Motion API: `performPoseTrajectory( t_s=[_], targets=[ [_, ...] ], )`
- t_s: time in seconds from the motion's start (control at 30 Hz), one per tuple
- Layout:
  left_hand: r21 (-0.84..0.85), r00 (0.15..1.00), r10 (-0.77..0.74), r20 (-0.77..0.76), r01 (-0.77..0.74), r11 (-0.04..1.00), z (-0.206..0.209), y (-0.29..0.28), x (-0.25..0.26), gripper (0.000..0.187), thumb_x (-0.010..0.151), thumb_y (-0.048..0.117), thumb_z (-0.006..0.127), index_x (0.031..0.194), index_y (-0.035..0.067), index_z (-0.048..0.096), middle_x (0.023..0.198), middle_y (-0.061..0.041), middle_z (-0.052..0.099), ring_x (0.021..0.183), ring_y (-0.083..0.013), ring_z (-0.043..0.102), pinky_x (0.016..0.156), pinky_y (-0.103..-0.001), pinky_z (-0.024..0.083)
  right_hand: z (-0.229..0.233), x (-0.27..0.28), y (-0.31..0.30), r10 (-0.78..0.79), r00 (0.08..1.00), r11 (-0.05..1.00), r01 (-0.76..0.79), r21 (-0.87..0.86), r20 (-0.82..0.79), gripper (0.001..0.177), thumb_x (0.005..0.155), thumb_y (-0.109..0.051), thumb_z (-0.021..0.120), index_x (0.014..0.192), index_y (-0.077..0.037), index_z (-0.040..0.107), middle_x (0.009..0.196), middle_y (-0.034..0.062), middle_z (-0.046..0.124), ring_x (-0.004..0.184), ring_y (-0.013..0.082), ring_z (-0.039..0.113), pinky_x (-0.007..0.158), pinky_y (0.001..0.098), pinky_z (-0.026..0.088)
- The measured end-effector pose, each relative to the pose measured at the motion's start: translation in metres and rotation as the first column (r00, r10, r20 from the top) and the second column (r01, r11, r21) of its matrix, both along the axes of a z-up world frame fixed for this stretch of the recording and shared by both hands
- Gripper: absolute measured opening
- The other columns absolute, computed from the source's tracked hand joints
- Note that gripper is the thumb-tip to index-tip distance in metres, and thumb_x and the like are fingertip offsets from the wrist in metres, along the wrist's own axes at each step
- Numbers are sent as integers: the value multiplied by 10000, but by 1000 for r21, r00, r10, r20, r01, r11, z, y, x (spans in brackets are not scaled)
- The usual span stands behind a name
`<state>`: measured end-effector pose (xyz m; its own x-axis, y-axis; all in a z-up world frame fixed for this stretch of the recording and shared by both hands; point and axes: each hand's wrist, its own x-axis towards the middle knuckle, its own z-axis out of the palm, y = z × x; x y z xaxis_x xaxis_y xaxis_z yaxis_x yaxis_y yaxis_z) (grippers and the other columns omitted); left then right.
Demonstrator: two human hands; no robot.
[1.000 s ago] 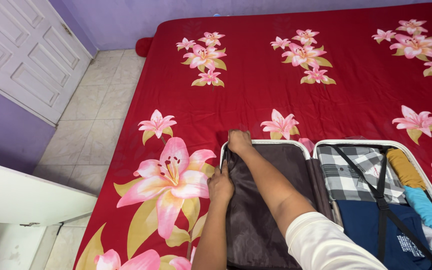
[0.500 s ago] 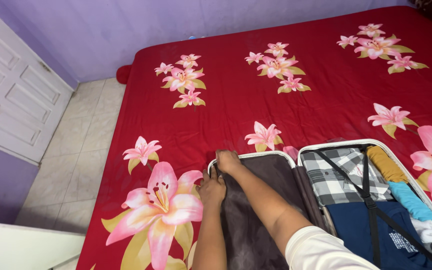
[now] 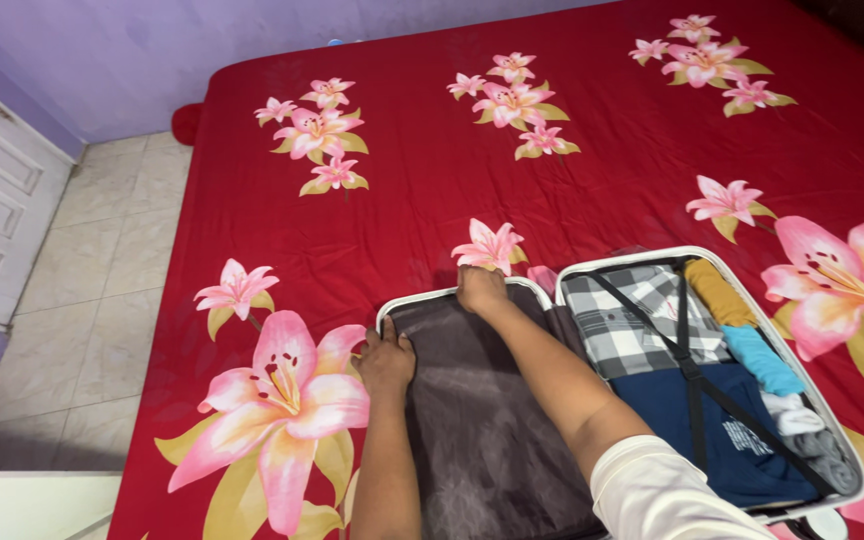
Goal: The person opens a red suitcase on a bed and removes several folded clothing items and a wash bag, placing them on the bed. The person then folds the removed items on the bed surface.
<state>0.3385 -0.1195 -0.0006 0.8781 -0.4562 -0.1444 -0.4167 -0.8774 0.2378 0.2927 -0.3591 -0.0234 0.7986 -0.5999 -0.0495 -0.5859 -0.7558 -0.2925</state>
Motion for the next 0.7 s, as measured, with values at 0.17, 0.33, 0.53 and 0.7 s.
performPoseTrajectory(
  t_s=[0.17, 0.33, 0.53, 0.7],
  targets=[
    [-73, 995, -20, 101, 28, 997, -3, 1, -5, 603, 979, 449, 473, 1528, 200, 467, 1575, -200, 379, 1365, -408, 461, 1109, -649, 308, 0, -40, -34, -107, 994, 994, 107, -23, 6, 302, 1020, -268, 452, 1110, -83, 672, 1075, 181, 746, 1055, 352, 700, 978, 526, 464],
    [-51, 939, -109, 325, 132, 990, 7, -15, -25, 571, 929, 378, 534, 1470, 197, 535, 1613, -191, 345, 1499, -405, 287, 1172, -658, 183, 7, -65, -61, -184, 982, 983, 184, 11, -31, 305, 993, -251, 458, 1139, -104, 682, 1109, 179, 740, 1075, 341, 708, 1004, 529, 451],
    [-184, 887, -428, 174, 456, 871, 16, -70, -91, 619, 954, 597, 497, 1489, 286, 511, 1624, -148, 327, 1521, -363, 234, 1181, -722, 70, 20, -78, -71, -262, 962, 961, 267, 69, -74, 277, 933, -214, 559, 1147, -135, 717, 1133, 153, 748, 1123, 309, 696, 1023, 510, 444],
    [-137, 927, -367, 80, 375, 917, 11, -74, -105, 657, 921, 611, 500, 1510, 322, 470, 1627, -131, 314, 1522, -343, 239, 1165, -738, 54, 23, -82, -69, -293, 946, 952, 303, 56, -137, 363, 804, -150, 699, 1168, -142, 705, 1124, 134, 748, 1119, 296, 702, 1066, 510, 403]
  ],
)
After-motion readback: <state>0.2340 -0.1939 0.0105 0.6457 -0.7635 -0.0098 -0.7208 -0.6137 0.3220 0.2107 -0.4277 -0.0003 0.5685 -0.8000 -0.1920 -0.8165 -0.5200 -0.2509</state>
